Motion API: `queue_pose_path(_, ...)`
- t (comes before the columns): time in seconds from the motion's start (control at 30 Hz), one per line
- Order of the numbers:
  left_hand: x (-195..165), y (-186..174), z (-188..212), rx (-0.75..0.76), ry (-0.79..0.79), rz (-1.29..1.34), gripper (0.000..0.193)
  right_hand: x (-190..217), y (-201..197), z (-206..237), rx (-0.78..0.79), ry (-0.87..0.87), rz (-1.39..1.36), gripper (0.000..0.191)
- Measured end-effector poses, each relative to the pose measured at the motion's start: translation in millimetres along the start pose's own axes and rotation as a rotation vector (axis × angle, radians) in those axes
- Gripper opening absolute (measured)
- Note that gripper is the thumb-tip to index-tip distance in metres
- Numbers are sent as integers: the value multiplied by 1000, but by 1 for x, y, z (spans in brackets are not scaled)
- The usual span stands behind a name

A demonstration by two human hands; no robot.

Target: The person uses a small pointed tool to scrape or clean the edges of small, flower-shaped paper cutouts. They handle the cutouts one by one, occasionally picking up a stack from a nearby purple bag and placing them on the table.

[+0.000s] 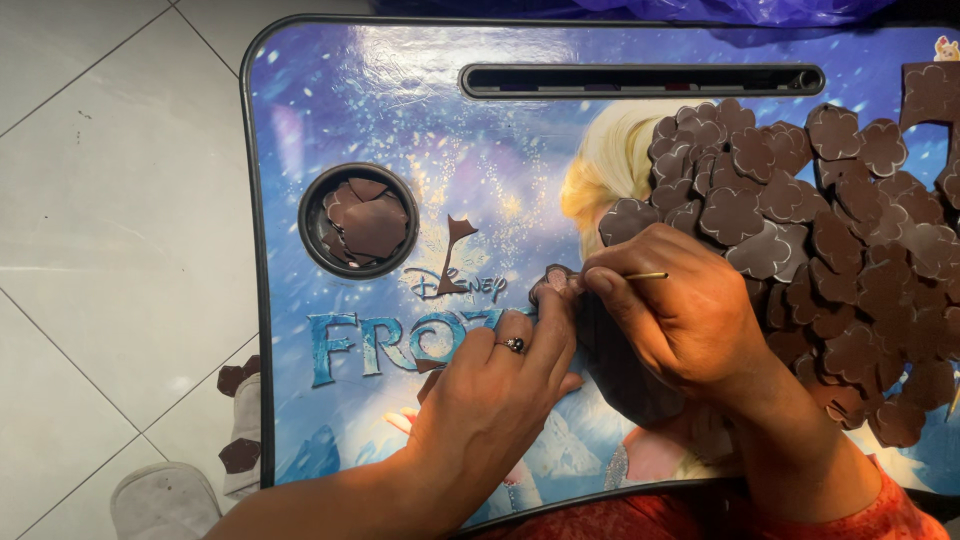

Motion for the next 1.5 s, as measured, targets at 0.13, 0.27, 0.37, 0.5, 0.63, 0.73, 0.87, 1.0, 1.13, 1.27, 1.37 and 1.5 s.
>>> queue_pose_path(0.13,-1,1,0,10,22,-8,70,1,1,-1,-15,9,-17,6)
queue_pose_path(0.27,-2,3,-1,6,23,-2,67,4,3,-3,10,-18,-32,6)
queue_pose_path(0.37,-4,4,-1,21,30,14,64,3,8,-4,43,-16,-22,7)
queue_pose_path(0.5,-3,3,-1,16,31,15,66,1,3,-2,16,4,-36,7)
queue_pose_path(0.63,4,1,-1,-47,0,32,69,-5,-4,-2,-54,53,-10,7)
queue_pose_path(0.73,7,2,-2,-68,-19,130,68,-5,-4,-2,-34,24,10,7)
queue_pose_path(0.87,7,2,-2,-68,-23,149,68,-3,-2,-2,-10,-1,-10,6)
queue_pose_path(1.0,8,4,-3,-62,-21,191,67,-3,-2,-2,6,2,8,5)
queue_pose_path(1.13,10,5,-3,-58,-29,208,68,-4,-4,-3,-6,-12,17,5)
queue_pose_path(1.27,13,6,-4,-73,-40,242,69,-6,-6,-3,-15,-15,12,5)
queue_pose_path(1.37,14,9,-5,-66,-32,289,70,-7,-7,-3,-10,1,40,6)
queue_pose_path(1.5,15,9,-6,-76,-13,285,68,-5,-8,-3,12,-51,50,5)
Point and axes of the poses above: each hand's wrist, its own z-axis away from the middle knuckle, its own y-axis out of the palm, x = y × z, the point moved 6 cm from there along -z, towards the middle knuckle, and after that the axes turned 12 degrees about y, right-handed, at the moved point
